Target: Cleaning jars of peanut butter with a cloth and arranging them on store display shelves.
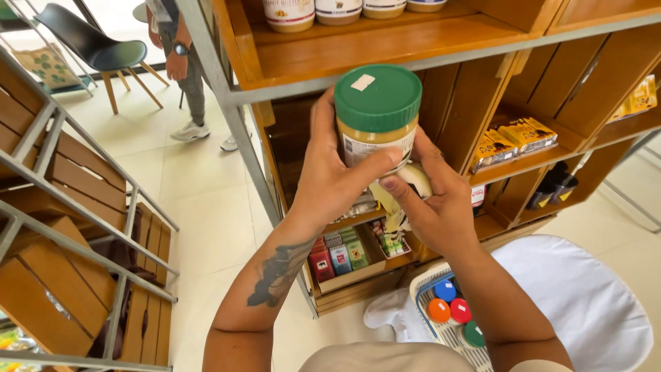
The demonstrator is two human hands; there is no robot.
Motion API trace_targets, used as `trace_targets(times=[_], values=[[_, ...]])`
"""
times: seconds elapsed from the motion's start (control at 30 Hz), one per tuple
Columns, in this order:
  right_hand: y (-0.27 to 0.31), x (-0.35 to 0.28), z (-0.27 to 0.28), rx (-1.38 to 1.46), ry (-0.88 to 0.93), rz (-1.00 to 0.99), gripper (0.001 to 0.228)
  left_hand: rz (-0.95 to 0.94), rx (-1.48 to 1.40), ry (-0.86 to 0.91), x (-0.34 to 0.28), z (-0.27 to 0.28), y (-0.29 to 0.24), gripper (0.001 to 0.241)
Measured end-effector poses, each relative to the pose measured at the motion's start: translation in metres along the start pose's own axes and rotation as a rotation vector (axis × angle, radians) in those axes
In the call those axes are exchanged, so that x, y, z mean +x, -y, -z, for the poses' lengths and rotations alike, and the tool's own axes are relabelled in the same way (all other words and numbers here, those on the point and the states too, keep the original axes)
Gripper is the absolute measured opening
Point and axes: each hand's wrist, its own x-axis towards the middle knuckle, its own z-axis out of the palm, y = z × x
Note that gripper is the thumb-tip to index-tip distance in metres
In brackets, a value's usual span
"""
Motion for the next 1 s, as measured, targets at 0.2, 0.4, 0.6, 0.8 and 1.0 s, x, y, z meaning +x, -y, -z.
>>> trace_targets(times=[0.2,0.4,0.6,0.8,1.0], values=[[-0.017,0.041,0.009,-0.035,-0.011,0.061,0.06,-0.102,0.173,0.041,0.045,-0.004,0.004,0.077],[-0.027,0.089,0.032,-0.036,0.01,0.125,0.055,-0.186,0.378,0.044,0.089,-0.017,-0.001,0.073],[-0.034,0.122,0.053,-0.056,0.077,0.184,0.052,-0.232,0.558,0.014,0.112,-0.028,-0.003,0.071],[-0.05,0.141,0.076,-0.069,0.077,0.233,0.053,-0.299,0.548,-0.01,0.128,-0.053,-0.001,0.071],[-0.08,0.163,0.101,-0.218,0.174,0.179,0.055,-0.267,0.696,0.044,0.15,-0.071,0.026,0.072]])
